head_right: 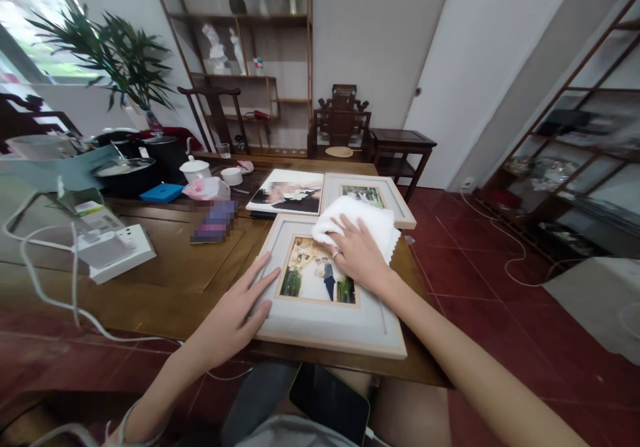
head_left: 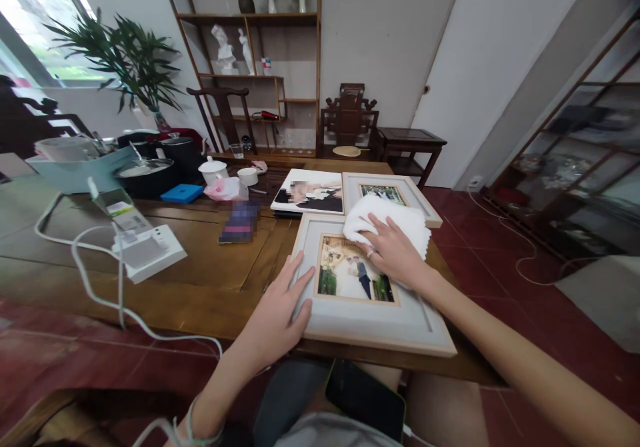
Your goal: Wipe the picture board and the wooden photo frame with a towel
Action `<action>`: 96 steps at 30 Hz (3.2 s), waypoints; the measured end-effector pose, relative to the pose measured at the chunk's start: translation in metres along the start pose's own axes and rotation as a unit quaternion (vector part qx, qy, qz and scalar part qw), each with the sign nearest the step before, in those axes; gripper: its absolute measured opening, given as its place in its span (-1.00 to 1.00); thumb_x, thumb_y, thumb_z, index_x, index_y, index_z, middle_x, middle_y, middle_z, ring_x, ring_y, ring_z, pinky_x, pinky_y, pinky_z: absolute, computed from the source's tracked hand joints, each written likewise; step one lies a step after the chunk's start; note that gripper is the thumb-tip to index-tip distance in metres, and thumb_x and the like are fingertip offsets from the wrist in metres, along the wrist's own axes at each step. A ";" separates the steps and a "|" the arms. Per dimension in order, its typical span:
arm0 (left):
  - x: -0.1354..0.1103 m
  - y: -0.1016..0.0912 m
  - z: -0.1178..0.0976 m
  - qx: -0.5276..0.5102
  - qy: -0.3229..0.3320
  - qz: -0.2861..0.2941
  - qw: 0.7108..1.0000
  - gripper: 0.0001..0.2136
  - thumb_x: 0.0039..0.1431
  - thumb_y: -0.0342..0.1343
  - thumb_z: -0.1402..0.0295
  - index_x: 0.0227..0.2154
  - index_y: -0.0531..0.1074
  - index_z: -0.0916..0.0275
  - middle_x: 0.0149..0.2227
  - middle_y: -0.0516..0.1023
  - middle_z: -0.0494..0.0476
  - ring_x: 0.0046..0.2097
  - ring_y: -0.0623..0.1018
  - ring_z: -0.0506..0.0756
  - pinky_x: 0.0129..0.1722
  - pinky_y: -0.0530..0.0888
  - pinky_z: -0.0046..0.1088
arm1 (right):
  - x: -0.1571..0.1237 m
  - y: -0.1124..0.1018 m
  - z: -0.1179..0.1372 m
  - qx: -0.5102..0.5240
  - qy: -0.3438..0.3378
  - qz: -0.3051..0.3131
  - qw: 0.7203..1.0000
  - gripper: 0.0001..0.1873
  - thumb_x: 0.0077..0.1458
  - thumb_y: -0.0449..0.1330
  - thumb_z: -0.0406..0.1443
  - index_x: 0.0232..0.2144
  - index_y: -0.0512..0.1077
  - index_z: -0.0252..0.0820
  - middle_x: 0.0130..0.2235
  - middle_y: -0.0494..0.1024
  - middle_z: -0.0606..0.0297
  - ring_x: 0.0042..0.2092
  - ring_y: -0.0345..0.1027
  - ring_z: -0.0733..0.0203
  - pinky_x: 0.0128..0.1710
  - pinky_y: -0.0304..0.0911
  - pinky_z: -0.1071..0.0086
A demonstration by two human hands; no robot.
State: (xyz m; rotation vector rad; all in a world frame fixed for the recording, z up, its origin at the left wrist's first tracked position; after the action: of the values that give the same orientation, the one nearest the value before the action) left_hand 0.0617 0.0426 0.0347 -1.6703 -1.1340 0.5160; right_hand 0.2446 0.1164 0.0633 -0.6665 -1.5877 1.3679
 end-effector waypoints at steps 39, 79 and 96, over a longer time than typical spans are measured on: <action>0.003 -0.006 0.006 -0.083 -0.023 -0.012 0.996 -0.54 0.23 -0.08 0.35 0.20 0.16 0.23 0.34 -0.04 0.27 0.33 0.04 0.25 0.25 0.14 -0.06 | -0.032 -0.009 0.064 0.120 -0.126 0.116 0.978 -0.67 0.22 0.00 -0.33 -0.03 0.44 -0.24 0.22 0.26 -0.01 0.32 -0.13 0.01 0.26 -0.22 -0.09; 0.040 -0.003 0.019 -0.117 0.008 -0.062 0.991 -0.60 0.28 -0.18 0.36 0.15 0.22 0.29 0.25 0.21 0.29 0.28 0.20 0.17 0.26 0.14 -0.12 | -0.088 -0.049 0.111 0.190 -0.154 0.233 0.941 -0.46 -0.09 0.01 -0.56 -0.10 0.46 -0.04 0.25 0.22 0.33 0.30 -0.08 0.11 0.27 -0.08 0.02; 0.049 0.003 0.014 -0.096 0.029 -0.018 0.995 -0.57 0.29 -0.23 0.39 0.19 0.19 0.32 0.28 0.15 0.27 0.33 0.07 0.15 0.29 0.08 -0.12 | -0.046 -0.033 0.016 0.105 0.047 0.021 0.993 -0.54 0.09 -0.05 -0.45 0.03 0.36 -0.18 0.10 0.41 0.07 0.10 0.27 -0.11 0.04 0.19 0.03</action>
State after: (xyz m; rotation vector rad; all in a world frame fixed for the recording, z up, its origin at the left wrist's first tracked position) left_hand 0.0748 0.0916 0.0345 -1.8148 -1.1995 0.3430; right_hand 0.2562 0.0620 0.0825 -0.6302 -1.3414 1.4889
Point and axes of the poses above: each hand's wrist, its own x-axis towards the middle knuckle, its own y-axis out of the palm, z = x × y, the point moved 8 cm from there along x, towards the middle knuckle
